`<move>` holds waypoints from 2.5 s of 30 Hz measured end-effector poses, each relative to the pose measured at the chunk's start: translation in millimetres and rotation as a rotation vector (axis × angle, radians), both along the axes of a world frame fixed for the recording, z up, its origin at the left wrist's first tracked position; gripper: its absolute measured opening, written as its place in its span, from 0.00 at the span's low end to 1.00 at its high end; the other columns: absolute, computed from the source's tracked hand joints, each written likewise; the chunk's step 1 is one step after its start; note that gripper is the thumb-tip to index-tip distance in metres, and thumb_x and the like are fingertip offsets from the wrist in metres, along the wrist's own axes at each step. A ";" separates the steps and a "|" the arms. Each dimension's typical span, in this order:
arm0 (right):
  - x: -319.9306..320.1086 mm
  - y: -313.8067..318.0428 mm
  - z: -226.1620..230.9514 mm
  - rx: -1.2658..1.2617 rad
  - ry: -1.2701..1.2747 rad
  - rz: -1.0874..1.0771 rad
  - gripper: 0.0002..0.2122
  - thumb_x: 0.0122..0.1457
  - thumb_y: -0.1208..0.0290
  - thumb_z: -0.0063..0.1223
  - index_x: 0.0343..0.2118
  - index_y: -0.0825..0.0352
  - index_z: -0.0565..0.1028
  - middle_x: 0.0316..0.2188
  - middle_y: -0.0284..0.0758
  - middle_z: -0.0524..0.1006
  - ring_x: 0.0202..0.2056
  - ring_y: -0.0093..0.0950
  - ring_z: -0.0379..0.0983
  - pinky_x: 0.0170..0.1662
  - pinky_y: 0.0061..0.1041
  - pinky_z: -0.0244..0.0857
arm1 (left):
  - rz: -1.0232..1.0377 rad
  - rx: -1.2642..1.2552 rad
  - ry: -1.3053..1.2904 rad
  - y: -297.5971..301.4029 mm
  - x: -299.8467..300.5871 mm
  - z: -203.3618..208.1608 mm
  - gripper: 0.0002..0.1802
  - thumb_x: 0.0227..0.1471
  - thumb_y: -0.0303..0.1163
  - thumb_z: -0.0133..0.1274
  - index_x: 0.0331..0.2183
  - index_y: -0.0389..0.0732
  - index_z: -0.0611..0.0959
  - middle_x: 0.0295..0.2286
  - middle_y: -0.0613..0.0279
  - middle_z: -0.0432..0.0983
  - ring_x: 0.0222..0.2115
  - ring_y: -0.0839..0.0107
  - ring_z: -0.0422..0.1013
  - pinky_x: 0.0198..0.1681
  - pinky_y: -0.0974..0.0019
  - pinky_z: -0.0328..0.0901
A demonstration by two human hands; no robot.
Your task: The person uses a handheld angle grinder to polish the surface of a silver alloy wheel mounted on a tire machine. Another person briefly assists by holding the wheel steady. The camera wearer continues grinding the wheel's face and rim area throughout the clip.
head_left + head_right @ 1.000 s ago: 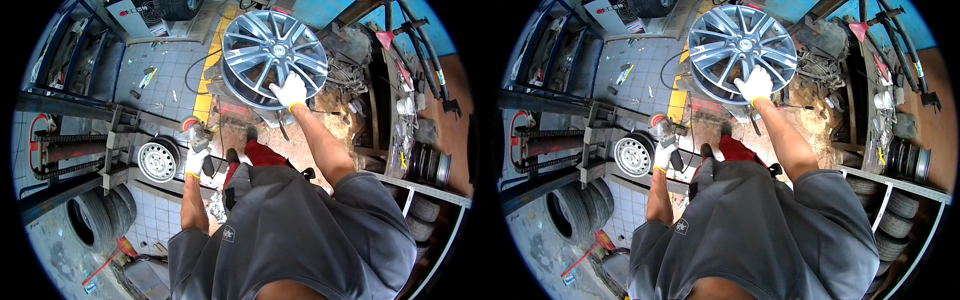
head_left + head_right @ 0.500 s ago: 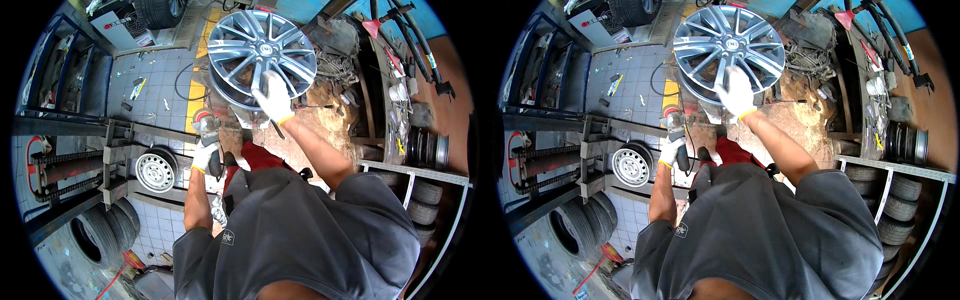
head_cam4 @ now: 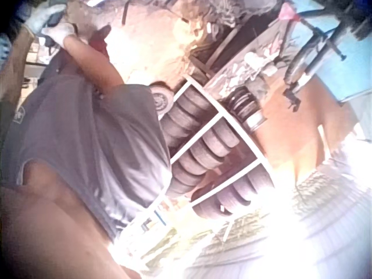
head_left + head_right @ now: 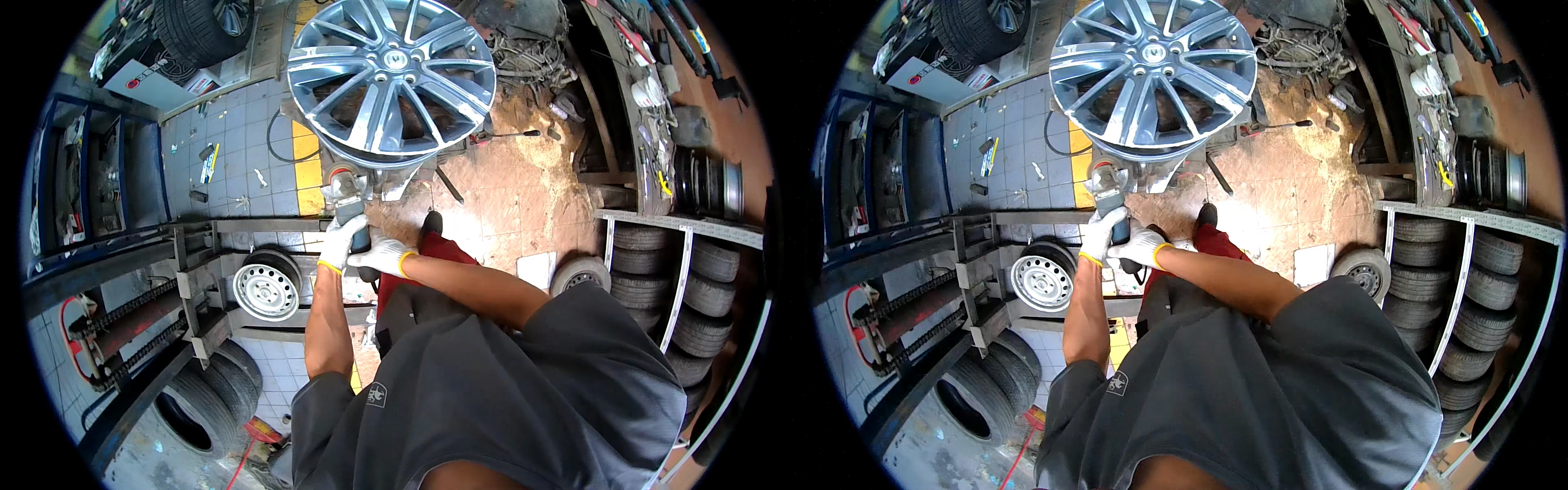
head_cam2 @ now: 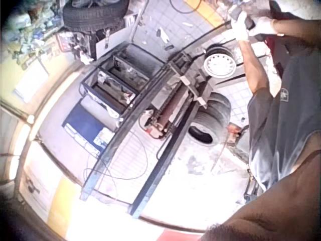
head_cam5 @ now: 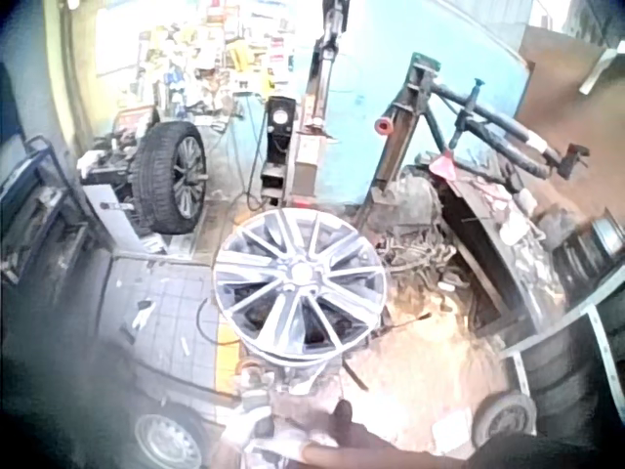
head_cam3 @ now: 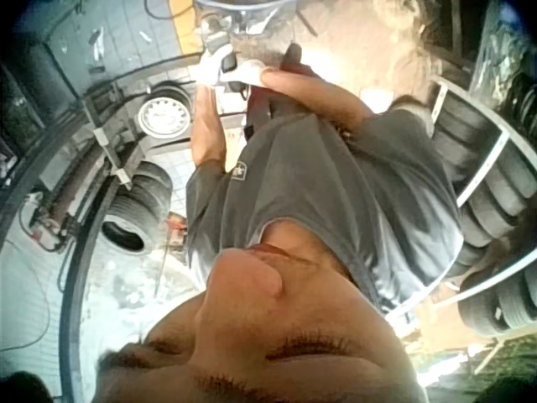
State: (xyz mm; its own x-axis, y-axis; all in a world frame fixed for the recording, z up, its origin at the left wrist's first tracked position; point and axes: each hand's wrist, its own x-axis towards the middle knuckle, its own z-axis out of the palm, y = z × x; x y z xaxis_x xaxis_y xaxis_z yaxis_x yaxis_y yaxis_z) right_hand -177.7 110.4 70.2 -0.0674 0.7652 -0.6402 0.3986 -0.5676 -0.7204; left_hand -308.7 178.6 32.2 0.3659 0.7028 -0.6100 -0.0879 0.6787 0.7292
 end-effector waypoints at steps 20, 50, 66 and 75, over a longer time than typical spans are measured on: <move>-1.0 27.3 14.7 0.020 0.158 -0.343 0.38 0.41 0.54 0.64 0.53 0.73 0.65 0.46 0.51 0.75 0.49 0.44 0.73 0.51 0.34 0.67 | -0.009 -0.075 0.099 32.8 14.7 14.2 0.22 0.49 0.39 0.65 0.43 0.36 0.82 0.34 0.65 0.79 0.32 0.74 0.74 0.39 0.70 0.68; 108.8 -34.6 17.8 -0.046 -0.115 -0.172 0.39 0.40 0.47 0.60 0.52 0.72 0.68 0.46 0.54 0.76 0.49 0.48 0.74 0.53 0.38 0.67 | 0.127 -0.070 0.024 -47.0 126.0 26.5 0.20 0.51 0.42 0.63 0.42 0.41 0.79 0.36 0.63 0.77 0.36 0.72 0.73 0.42 0.66 0.68; 212.7 -46.0 25.1 -0.070 -0.156 -0.197 0.35 0.42 0.49 0.59 0.47 0.74 0.70 0.43 0.56 0.77 0.48 0.48 0.74 0.52 0.38 0.66 | 0.074 -0.184 -0.015 -51.4 227.0 11.7 0.24 0.49 0.41 0.64 0.45 0.40 0.78 0.36 0.62 0.77 0.36 0.69 0.74 0.43 0.64 0.70; 282.5 -16.7 14.7 -0.027 -0.129 -0.266 0.37 0.39 0.52 0.62 0.50 0.74 0.70 0.45 0.55 0.76 0.49 0.47 0.74 0.52 0.37 0.67 | 0.002 -0.160 -0.101 -14.8 303.2 5.6 0.17 0.51 0.42 0.62 0.41 0.45 0.78 0.34 0.67 0.76 0.35 0.72 0.73 0.43 0.67 0.68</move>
